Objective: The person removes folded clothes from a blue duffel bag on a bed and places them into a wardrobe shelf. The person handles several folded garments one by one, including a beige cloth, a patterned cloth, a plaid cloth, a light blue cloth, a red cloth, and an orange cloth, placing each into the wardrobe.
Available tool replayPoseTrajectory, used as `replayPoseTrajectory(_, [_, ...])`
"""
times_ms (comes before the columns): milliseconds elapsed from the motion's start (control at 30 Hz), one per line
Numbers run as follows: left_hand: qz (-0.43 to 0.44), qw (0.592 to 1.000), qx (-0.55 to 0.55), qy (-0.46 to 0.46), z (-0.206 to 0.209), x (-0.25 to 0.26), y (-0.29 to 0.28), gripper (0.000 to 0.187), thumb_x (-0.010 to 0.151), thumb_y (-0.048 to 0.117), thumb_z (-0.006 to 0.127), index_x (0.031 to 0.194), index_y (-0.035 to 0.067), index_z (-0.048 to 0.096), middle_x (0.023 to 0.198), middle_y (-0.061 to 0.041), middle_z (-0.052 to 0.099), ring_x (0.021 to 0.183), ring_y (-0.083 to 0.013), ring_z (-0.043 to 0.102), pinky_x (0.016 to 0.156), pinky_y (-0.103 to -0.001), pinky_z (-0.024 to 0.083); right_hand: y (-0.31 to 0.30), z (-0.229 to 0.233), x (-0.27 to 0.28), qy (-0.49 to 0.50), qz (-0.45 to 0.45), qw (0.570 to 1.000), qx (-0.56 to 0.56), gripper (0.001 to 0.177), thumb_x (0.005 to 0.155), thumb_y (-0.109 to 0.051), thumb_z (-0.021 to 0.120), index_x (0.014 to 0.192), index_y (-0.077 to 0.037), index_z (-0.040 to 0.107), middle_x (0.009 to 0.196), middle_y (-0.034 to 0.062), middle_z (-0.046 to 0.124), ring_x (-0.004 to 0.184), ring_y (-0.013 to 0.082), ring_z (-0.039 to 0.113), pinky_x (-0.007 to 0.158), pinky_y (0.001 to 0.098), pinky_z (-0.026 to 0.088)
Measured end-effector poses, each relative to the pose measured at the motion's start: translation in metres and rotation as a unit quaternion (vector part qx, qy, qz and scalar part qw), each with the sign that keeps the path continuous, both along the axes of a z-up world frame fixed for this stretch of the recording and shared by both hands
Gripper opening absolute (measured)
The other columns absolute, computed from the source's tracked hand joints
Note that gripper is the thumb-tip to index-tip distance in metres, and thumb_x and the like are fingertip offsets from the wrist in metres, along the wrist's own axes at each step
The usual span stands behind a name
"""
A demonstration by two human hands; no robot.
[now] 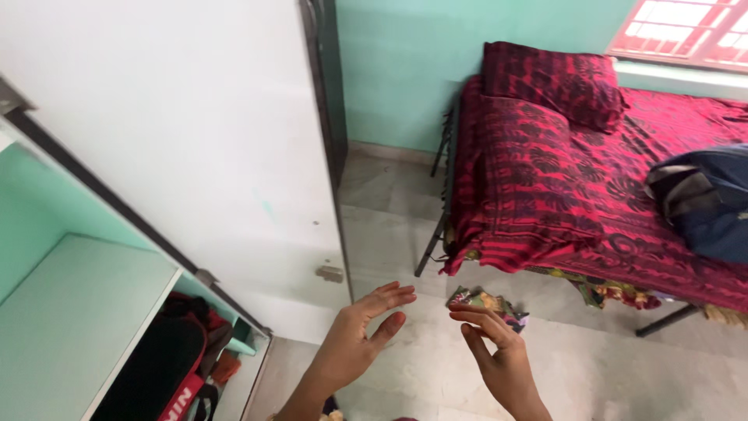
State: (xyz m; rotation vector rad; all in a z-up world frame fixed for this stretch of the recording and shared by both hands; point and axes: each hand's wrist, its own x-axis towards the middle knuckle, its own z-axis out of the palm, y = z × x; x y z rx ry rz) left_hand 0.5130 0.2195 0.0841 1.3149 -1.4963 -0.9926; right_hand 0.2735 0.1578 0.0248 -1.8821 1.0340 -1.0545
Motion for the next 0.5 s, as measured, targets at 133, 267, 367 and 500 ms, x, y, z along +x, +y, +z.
replayPoseTrajectory(133, [-0.037,0.999,-0.004,-0.027,-0.003,-0.023,-0.019,0.038,0.098,0.032,0.062,0.128,0.010,0.071,0.141,-0.003,0.068,0.147,-0.0231,0.048,0.118,-0.039,0.038,-0.007,-0.003,-0.025,-0.016,-0.043,0.999,0.016,0.024,0.094,-0.005,0.064,0.114,-0.009,0.075,0.122,0.0028,0.077,0.108,0.0159,0.073,0.085,0.0294,0.058])
replayPoseTrajectory(267, [-0.061,0.998,-0.015,-0.025,-0.003,-0.038,-0.044,0.035,0.098,0.029,0.063,0.126,0.009,0.073,0.138,-0.005,0.071,0.145,-0.0235,0.050,0.117,-0.039,0.040,-0.016,-0.001,-0.040,-0.035,-0.080,0.996,0.031,0.024,0.094,-0.005,0.064,0.114,-0.009,0.076,0.121,0.0028,0.077,0.108,0.0157,0.072,0.086,0.0290,0.057])
replayPoseTrajectory(367, [-0.080,0.996,-0.029,-0.009,-0.011,-0.049,-0.073,0.033,0.097,0.023,0.063,0.125,0.007,0.073,0.136,-0.007,0.072,0.142,-0.0243,0.055,0.116,-0.039,0.041,-0.030,-0.003,-0.054,-0.034,-0.101,0.994,0.019,0.024,0.094,-0.005,0.064,0.115,-0.008,0.076,0.121,0.0027,0.077,0.106,0.0152,0.072,0.086,0.0286,0.056])
replayPoseTrajectory(500, [-0.105,0.992,-0.070,0.024,-0.020,-0.065,-0.121,0.030,0.098,0.016,0.064,0.124,0.005,0.073,0.133,-0.010,0.073,0.135,-0.0249,0.062,0.114,-0.038,0.043,-0.058,0.000,-0.070,-0.023,-0.143,0.989,0.012,0.023,0.095,-0.005,0.064,0.114,-0.008,0.076,0.120,0.0027,0.078,0.104,0.0150,0.073,0.086,0.0288,0.055])
